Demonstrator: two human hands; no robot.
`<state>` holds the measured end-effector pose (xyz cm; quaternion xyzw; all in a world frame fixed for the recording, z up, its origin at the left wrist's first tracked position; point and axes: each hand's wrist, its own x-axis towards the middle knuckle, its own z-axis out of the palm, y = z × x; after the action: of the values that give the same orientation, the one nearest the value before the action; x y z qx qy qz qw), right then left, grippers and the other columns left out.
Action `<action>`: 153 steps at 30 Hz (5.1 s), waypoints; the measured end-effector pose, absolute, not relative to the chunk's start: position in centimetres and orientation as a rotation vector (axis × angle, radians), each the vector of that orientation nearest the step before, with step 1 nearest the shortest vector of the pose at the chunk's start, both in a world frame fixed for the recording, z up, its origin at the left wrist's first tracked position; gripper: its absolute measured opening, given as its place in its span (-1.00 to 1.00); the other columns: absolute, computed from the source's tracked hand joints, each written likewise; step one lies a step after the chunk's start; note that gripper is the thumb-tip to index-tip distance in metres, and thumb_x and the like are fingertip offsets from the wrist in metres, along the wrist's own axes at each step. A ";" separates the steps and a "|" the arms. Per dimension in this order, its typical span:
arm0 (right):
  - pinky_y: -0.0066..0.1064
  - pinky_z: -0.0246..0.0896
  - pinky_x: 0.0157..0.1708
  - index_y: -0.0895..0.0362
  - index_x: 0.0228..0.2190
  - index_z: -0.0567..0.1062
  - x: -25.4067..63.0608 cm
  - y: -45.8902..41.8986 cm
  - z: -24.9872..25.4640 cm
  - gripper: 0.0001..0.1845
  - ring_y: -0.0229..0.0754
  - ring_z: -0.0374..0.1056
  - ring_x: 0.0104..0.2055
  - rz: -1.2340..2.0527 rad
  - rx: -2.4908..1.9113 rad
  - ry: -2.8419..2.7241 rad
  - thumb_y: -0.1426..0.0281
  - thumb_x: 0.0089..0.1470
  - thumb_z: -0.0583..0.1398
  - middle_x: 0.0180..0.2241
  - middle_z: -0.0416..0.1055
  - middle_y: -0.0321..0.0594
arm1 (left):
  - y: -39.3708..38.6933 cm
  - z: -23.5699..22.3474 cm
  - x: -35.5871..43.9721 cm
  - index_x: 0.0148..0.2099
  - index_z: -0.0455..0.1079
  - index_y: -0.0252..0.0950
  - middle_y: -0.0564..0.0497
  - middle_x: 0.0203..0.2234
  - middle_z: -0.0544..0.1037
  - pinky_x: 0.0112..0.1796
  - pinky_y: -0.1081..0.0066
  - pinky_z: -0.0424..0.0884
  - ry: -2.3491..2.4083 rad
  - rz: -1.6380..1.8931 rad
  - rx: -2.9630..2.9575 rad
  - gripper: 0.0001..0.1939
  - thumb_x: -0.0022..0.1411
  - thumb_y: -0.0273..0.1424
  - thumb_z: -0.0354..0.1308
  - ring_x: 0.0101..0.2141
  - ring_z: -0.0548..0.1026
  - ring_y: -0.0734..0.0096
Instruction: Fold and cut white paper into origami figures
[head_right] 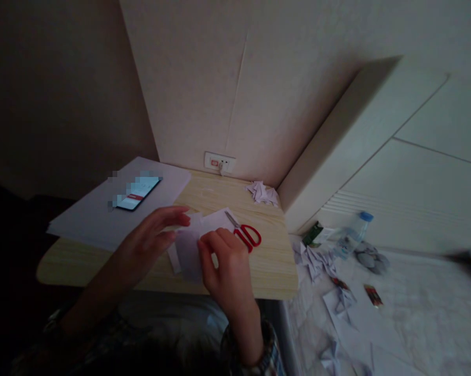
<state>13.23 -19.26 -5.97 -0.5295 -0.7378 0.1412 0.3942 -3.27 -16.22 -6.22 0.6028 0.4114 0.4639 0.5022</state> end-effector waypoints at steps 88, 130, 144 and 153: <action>-0.16 0.33 -0.06 0.03 -0.33 0.57 15.1 -20.1 -6.0 -0.89 -0.04 0.38 -0.02 0.387 -1.308 -1.739 0.47 0.12 0.25 -0.08 0.47 -0.15 | -16.6 -5.3 -3.5 -0.44 0.55 -0.22 0.05 -0.49 0.62 -0.30 0.39 0.46 1.205 0.986 1.519 -0.81 0.12 -0.26 0.22 -0.40 0.54 0.25; -0.43 0.37 -0.41 0.06 -0.33 0.52 14.5 -20.3 -5.9 -0.93 -0.20 0.44 -0.38 0.802 -1.244 -1.242 0.37 0.07 0.25 -0.43 0.52 -0.31 | -17.4 -4.2 -3.0 -0.10 0.44 -0.19 0.00 -0.34 0.67 -0.34 0.42 0.51 1.166 1.170 1.240 -0.71 0.07 -0.38 0.26 -0.34 0.62 0.26; -0.37 0.37 -0.37 0.06 -0.34 0.51 14.7 -20.2 -6.3 -0.92 -0.18 0.41 -0.37 0.785 -1.270 -1.297 0.38 0.05 0.26 -0.44 0.47 -0.29 | -17.1 -4.9 -3.1 0.01 0.39 -0.16 0.14 -0.55 0.58 -0.50 0.52 0.39 1.116 1.113 1.230 -0.59 0.07 -0.37 0.28 -0.49 0.57 0.34; -0.26 0.37 -0.12 -0.08 0.08 0.33 15.1 -20.7 -6.3 -0.59 -0.17 0.45 -0.21 0.809 -1.141 -1.275 0.40 0.20 0.14 -0.21 0.52 -0.26 | -16.7 -5.0 -3.6 -0.08 0.44 -0.20 0.14 -0.58 0.58 -0.50 0.55 0.39 1.124 1.043 1.206 -0.70 0.09 -0.34 0.27 -0.50 0.56 0.37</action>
<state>15.07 -20.74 -6.30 -0.4891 -0.5467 0.3466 0.5846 -3.56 -16.70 -4.99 0.5118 0.4772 0.4425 0.5608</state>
